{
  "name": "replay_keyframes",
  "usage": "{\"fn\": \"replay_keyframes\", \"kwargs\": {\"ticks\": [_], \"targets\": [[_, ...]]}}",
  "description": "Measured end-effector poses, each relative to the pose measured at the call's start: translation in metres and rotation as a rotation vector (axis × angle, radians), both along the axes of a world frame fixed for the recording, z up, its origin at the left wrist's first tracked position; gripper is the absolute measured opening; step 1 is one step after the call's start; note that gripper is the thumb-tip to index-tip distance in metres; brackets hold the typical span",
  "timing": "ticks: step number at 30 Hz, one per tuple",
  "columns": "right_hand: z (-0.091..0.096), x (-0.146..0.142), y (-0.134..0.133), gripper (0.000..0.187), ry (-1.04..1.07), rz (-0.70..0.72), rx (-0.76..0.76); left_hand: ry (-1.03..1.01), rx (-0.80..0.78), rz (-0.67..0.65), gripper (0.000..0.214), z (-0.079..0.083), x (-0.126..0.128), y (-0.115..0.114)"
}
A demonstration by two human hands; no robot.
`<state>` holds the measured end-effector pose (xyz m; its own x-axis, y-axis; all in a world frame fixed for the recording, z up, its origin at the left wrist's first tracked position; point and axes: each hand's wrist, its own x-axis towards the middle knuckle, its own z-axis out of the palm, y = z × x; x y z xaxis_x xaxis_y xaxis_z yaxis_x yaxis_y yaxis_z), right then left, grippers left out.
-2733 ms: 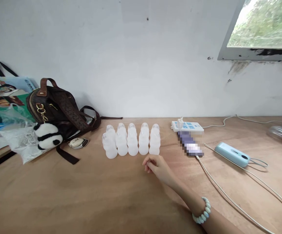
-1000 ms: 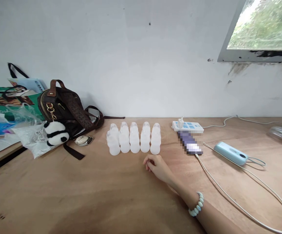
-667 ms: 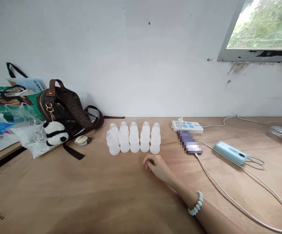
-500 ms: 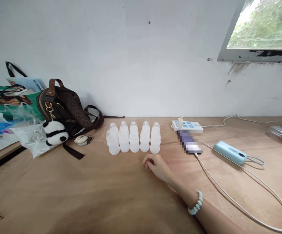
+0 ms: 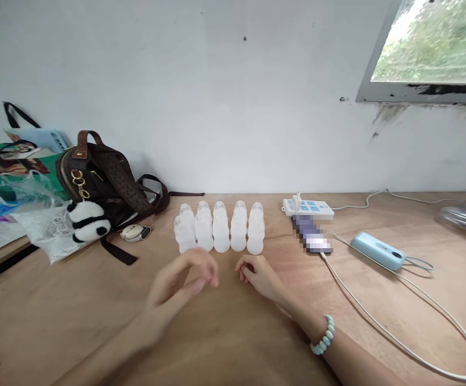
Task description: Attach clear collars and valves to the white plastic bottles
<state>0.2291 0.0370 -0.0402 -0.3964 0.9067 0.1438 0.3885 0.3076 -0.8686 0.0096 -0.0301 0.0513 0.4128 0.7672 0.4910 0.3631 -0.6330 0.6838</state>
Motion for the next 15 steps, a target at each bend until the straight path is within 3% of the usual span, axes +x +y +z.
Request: {"fn": "replay_keyframes", "kwargs": {"ticks": [2, 4, 8, 11, 15], "targets": [[-0.001, 0.0, 0.001, 0.025, -0.014, 0.004, 0.007, 0.125, -0.1, -0.052, 0.019, -0.012, 0.002, 0.03], [-0.003, 0.0, 0.002, 0.025, -0.037, 0.008, 0.015, 0.287, -0.154, -0.013, 0.02, -0.033, 0.001, 0.053], [-0.003, -0.006, 0.002, 0.025, -0.123, 0.003, 0.056, 0.392, -0.122, -0.017, 0.02, -0.071, 0.002, 0.07], [-0.001, -0.011, 0.002, 0.024, -0.193, -0.009, 0.103, 0.448, -0.056, -0.047, 0.017, -0.08, 0.006, 0.066], [0.001, -0.019, 0.008, 0.023, -0.264, -0.007, 0.147, 0.485, -0.009, -0.078, 0.016, -0.079, 0.007, 0.064]]}}
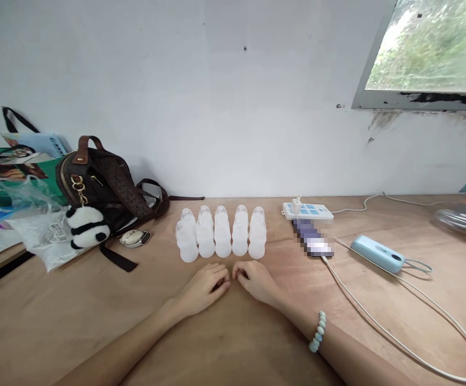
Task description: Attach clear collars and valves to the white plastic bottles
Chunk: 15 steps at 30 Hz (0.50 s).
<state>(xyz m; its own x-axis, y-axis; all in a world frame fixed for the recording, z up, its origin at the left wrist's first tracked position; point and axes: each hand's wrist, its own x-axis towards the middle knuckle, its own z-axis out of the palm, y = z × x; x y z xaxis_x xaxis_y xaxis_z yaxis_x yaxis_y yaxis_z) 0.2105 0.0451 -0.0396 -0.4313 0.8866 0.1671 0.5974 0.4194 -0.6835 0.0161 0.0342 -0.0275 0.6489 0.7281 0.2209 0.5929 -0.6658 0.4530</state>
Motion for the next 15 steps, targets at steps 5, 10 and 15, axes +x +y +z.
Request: {"fn": "replay_keyframes", "kwargs": {"ticks": [5, 10, 15], "targets": [[0.001, -0.005, 0.013, 0.023, -0.047, 0.01, 0.028, 0.001, 0.008, -0.044, 0.014, 0.001, -0.007, 0.005], [0.001, -0.003, 0.013, 0.025, -0.053, 0.027, 0.051, -0.012, 0.029, -0.048, 0.014, -0.001, -0.013, 0.008], [0.0, 0.001, 0.008, 0.025, -0.063, 0.037, 0.073, -0.052, 0.115, -0.041, 0.016, -0.001, -0.017, 0.008]]}}
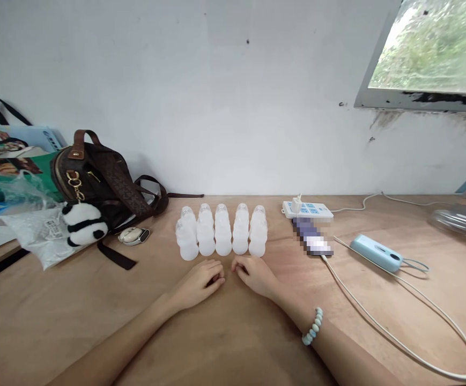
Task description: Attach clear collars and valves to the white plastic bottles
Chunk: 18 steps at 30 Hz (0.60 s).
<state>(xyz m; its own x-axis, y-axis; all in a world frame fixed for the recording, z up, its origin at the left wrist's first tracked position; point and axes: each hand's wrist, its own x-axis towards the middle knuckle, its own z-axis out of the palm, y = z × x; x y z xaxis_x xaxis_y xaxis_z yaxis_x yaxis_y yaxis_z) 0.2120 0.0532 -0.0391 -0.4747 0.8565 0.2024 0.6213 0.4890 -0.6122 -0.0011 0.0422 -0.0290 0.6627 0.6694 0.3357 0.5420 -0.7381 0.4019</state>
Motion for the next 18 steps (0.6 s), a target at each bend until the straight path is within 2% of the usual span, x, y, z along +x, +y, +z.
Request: {"fn": "replay_keyframes", "kwargs": {"ticks": [3, 5, 6, 10, 11, 14, 16, 18], "targets": [[0.001, 0.0, -0.001, 0.024, -0.013, 0.003, 0.01, -0.077, 0.108, 0.022, 0.014, -0.001, -0.003, -0.003], [0.003, 0.0, -0.002, 0.023, -0.024, 0.003, 0.011, -0.173, 0.202, 0.105, 0.004, 0.0, -0.006, -0.004], [0.003, 0.0, -0.003, 0.023, -0.03, 0.004, 0.01, -0.243, 0.261, 0.179, 0.01, 0.0, -0.008, -0.004], [0.005, 0.001, -0.004, 0.022, -0.046, 0.007, 0.007, -0.605, 0.506, 0.583, 0.057, 0.002, -0.019, 0.009], [0.005, 0.001, -0.004, 0.022, -0.048, 0.008, 0.009, -0.651, 0.494, 0.652, 0.066, 0.002, -0.022, 0.015], [0.004, 0.001, -0.004, 0.022, -0.051, 0.014, 0.019, -0.668, 0.275, 0.769, 0.076, -0.004, -0.031, 0.031], [0.003, 0.002, -0.005, 0.022, -0.049, 0.019, 0.028, -0.662, 0.167, 0.806, 0.07, -0.01, -0.034, 0.039], [0.002, 0.003, -0.005, 0.023, -0.041, 0.023, 0.035, -0.666, 0.132, 0.831, 0.057, -0.015, -0.036, 0.042]]}}
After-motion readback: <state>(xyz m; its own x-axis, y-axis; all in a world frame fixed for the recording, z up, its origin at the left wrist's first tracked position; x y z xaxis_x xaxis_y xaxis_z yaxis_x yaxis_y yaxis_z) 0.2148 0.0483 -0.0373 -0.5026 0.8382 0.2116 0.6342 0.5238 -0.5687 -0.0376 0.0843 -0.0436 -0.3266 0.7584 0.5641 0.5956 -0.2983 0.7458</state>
